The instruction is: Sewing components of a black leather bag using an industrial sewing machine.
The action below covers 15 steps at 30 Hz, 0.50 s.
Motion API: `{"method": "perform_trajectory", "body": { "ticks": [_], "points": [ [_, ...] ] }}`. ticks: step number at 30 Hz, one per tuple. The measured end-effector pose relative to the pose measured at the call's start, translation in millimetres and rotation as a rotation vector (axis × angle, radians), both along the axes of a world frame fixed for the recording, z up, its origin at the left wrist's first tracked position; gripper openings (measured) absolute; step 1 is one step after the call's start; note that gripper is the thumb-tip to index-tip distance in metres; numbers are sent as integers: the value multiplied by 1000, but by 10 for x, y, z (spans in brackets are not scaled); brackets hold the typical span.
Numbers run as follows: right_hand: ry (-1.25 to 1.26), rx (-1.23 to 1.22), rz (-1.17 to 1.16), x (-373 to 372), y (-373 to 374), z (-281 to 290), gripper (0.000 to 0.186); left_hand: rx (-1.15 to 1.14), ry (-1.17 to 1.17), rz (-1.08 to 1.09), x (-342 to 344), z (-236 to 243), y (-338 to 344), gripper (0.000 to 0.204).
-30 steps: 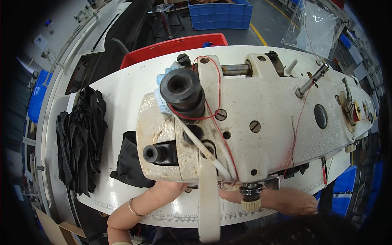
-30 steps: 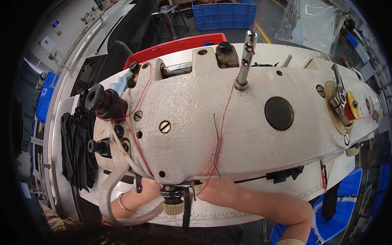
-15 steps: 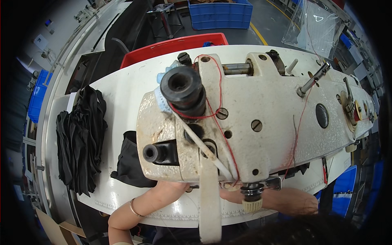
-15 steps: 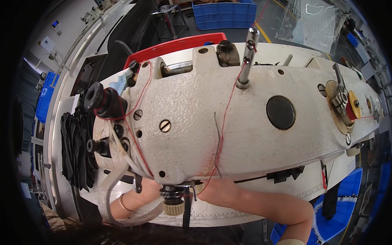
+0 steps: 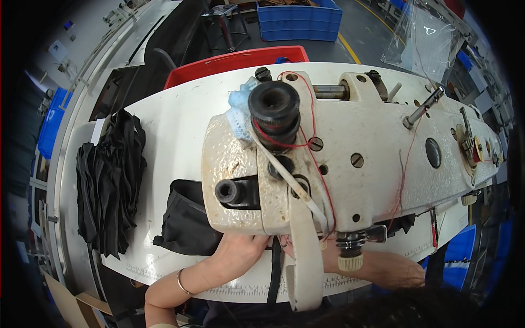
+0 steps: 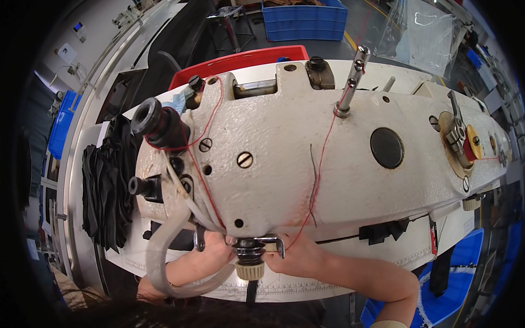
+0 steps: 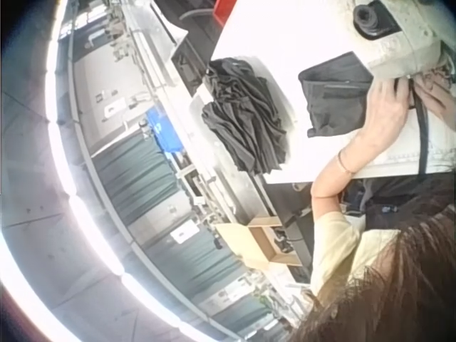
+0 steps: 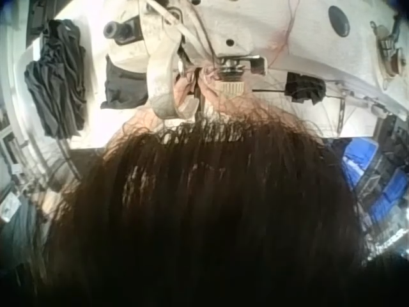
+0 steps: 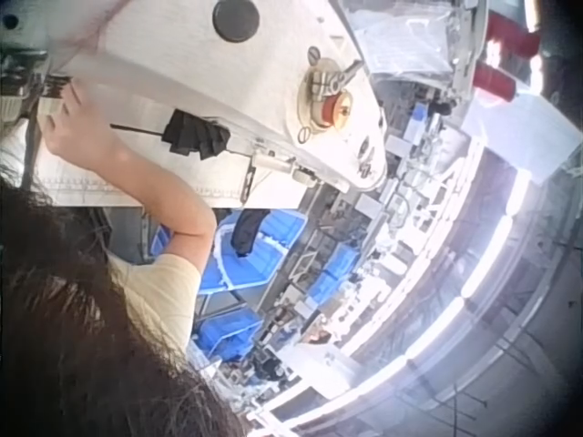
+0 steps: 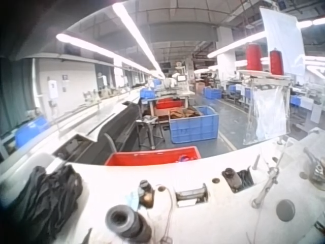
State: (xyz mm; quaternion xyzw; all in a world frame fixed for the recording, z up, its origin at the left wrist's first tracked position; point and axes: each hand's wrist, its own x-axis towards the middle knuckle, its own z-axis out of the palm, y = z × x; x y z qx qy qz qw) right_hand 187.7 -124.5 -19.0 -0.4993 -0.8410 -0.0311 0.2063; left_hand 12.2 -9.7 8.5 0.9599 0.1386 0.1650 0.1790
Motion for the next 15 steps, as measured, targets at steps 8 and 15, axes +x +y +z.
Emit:
{"method": "perform_trajectory", "body": {
  "ticks": [8,15],
  "points": [
    [-33,63,4,20,29,150,9,111,-103,50,-27,-206,-53,37],
    [1087,-649,-27,18,83,132,31,305,25,-22,-55,-93,50,31]
  ]
}}
